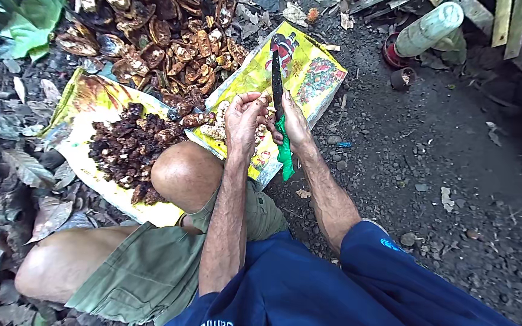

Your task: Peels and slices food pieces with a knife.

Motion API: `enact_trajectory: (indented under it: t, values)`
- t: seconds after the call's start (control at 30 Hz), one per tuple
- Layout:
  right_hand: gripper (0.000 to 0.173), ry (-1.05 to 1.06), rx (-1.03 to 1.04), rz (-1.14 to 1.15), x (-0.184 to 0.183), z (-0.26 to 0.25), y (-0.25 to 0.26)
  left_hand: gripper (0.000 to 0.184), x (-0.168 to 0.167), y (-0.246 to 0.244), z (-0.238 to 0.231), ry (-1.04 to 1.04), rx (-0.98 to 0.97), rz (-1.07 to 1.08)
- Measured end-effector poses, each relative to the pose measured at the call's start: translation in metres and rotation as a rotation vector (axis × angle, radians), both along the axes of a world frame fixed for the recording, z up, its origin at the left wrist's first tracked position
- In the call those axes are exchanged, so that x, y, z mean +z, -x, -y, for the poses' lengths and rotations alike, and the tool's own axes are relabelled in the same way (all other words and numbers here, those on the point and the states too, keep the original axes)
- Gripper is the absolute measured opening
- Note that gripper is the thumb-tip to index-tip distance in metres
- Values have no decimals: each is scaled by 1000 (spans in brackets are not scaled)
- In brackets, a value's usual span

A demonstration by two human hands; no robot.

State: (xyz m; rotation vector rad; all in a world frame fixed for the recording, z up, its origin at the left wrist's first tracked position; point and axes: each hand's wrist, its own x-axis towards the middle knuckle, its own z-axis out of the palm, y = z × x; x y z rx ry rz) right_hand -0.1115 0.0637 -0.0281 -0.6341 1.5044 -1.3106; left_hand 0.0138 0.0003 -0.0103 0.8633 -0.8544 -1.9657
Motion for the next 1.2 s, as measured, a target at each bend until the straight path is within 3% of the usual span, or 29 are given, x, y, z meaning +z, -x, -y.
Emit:
enact_trajectory:
  t: [0.37,0.6,1.2]
  values:
    - [55,238,134,-129,22,-5,-2,7,4,1,-3,-16,52,19]
    - [52,238,168,-517,14,-5,-5,9,1,1,0,10,84,68]
    - [40,306,124,-300,8,-2,-12,8,4,1,0,20,53,61]
